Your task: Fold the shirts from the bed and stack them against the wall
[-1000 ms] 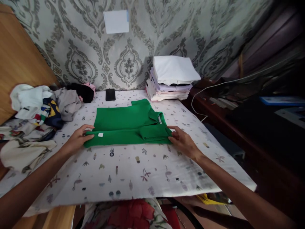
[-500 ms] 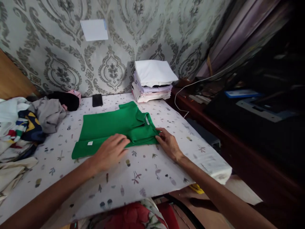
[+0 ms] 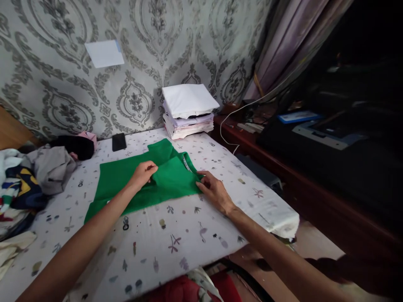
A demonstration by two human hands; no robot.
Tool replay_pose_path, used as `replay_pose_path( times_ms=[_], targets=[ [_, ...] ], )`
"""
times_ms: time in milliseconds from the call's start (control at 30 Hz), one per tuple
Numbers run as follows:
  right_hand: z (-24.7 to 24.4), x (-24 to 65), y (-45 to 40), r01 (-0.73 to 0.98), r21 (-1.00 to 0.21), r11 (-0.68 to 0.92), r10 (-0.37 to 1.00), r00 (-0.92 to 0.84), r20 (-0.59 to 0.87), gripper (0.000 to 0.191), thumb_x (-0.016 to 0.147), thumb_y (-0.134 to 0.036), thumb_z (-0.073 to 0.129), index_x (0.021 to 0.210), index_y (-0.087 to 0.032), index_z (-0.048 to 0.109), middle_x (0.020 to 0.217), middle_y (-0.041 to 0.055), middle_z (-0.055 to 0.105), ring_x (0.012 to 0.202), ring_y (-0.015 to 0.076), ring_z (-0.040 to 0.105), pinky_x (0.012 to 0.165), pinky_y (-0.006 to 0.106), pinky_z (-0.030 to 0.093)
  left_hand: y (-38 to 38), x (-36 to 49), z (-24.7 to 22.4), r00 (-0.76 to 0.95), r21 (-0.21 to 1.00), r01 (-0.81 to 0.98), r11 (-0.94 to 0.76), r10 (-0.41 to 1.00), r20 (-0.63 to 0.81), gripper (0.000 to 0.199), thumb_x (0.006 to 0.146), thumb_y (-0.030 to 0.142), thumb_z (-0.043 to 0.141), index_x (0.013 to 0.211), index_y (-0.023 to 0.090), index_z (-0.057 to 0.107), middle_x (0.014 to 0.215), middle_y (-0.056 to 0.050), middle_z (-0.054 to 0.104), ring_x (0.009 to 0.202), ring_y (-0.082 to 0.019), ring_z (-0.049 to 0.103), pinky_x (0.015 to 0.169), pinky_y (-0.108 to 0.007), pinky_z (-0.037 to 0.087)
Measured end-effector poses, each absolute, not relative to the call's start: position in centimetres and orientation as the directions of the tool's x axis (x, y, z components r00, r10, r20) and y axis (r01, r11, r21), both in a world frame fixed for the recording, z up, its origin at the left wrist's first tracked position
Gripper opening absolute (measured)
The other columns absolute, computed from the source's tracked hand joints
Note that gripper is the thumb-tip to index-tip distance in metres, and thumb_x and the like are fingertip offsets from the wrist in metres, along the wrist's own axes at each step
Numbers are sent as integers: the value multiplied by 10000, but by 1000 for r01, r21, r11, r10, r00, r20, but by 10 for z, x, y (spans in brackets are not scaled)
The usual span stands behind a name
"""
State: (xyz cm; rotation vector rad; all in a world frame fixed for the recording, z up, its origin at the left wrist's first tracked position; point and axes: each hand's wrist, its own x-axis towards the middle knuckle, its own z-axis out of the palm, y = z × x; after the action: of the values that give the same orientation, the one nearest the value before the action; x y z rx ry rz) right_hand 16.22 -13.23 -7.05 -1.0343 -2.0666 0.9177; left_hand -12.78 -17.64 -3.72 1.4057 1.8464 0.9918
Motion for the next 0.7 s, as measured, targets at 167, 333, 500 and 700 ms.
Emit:
replay_pose_path(
  times_ms=[167,333,500,700],
  targets=[
    [-71,161,-132,417,-800,432,854,-474,214,376,901,-396,536,1224,-207,574,765,-20,595,626,147,549,628,296,452,-175,-132,-51,-271,659,749,67,939,211,86,840,254,522,856,212,596,801,-17,655,735,-175,614,690,-290,494],
    [-70,163,-135,445,-755,481,846,-463,266,342,922,-368,535,1233,-232,575,829,5,647,662,161,599,656,306,510,-187,-106,-42,-35,340,933,-113,916,401,239,985,315,455,1142,189,583,1114,-110,657,1062,-251,614,895,-399,507],
    [-52,146,-144,409,-489,770,637,-527,563,260,985,-281,456,1148,-231,653,1042,112,677,988,255,638,882,425,539,-192,-89,-51,218,149,951,-269,931,292,442,1030,389,418,1404,163,485,1513,-185,482,1444,-325,398,1143,-541,360],
    [-27,74,-97,342,-523,780,583,-702,409,281,948,-175,474,1141,-198,678,1109,110,678,1042,230,636,954,403,515,-190,-108,-55,239,319,907,-274,960,145,540,1044,470,337,1495,179,400,1582,-159,418,1487,-259,359,1185,-442,367]
  ],
)
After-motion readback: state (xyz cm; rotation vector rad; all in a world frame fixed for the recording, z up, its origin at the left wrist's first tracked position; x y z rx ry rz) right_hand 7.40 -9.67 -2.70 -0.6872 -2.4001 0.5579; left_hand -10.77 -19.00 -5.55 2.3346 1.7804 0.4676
